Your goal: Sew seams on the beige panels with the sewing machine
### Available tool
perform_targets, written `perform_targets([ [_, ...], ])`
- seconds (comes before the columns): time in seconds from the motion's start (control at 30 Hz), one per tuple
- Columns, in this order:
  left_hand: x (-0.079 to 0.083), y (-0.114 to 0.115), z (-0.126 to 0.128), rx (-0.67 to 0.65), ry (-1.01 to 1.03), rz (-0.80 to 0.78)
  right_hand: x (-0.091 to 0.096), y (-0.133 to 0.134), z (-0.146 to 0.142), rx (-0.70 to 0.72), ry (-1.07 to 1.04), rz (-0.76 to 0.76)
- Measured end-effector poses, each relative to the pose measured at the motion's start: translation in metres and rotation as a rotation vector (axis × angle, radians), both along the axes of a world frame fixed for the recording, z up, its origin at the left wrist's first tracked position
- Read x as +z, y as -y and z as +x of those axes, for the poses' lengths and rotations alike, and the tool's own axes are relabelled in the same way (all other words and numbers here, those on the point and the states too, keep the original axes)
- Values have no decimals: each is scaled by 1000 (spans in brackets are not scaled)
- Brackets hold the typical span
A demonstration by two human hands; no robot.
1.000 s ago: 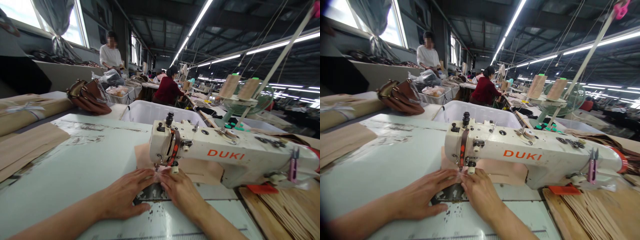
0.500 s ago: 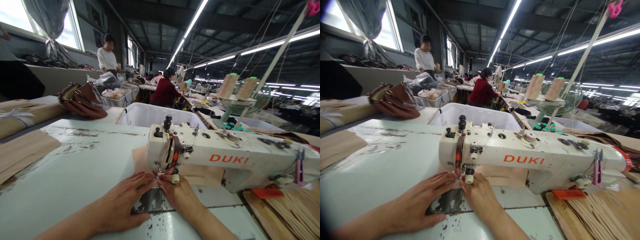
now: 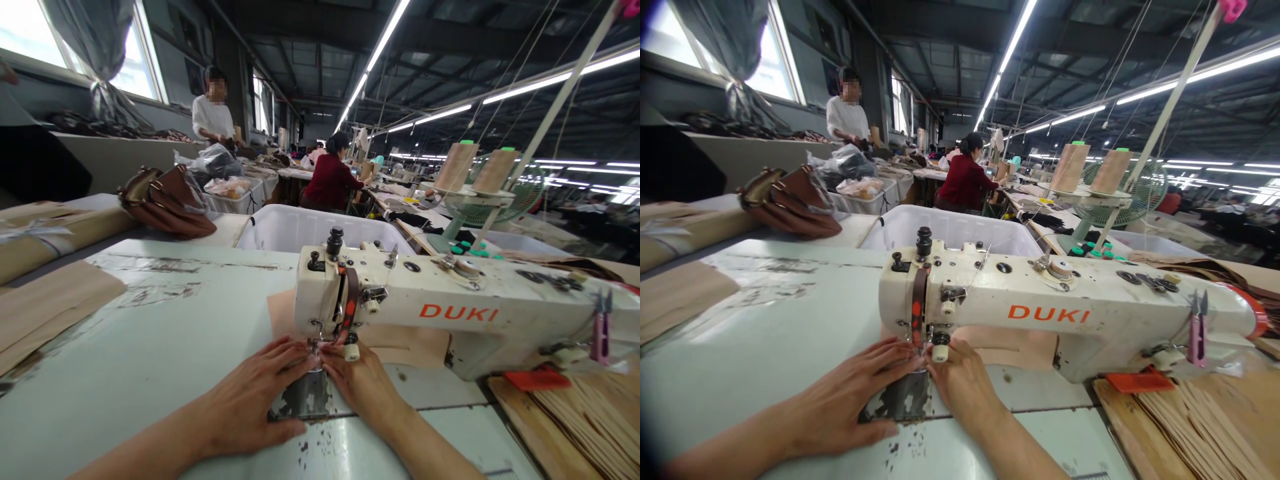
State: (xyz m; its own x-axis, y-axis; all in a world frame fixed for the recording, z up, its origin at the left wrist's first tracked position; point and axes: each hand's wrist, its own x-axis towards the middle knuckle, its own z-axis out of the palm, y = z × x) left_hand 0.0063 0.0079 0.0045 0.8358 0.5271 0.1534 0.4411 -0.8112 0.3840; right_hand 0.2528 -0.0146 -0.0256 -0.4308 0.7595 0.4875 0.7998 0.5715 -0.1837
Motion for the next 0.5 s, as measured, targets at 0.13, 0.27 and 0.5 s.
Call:
perform_targets([
  [0.13, 4, 5, 4, 13, 4, 6, 0, 0, -1, 34, -24, 35],
  [0.27, 3, 7, 5, 22, -7, 22, 0, 0, -3, 39, -22, 70],
  [0.5, 7, 9, 4, 22, -10, 41, -6, 0, -2, 15, -31, 82],
])
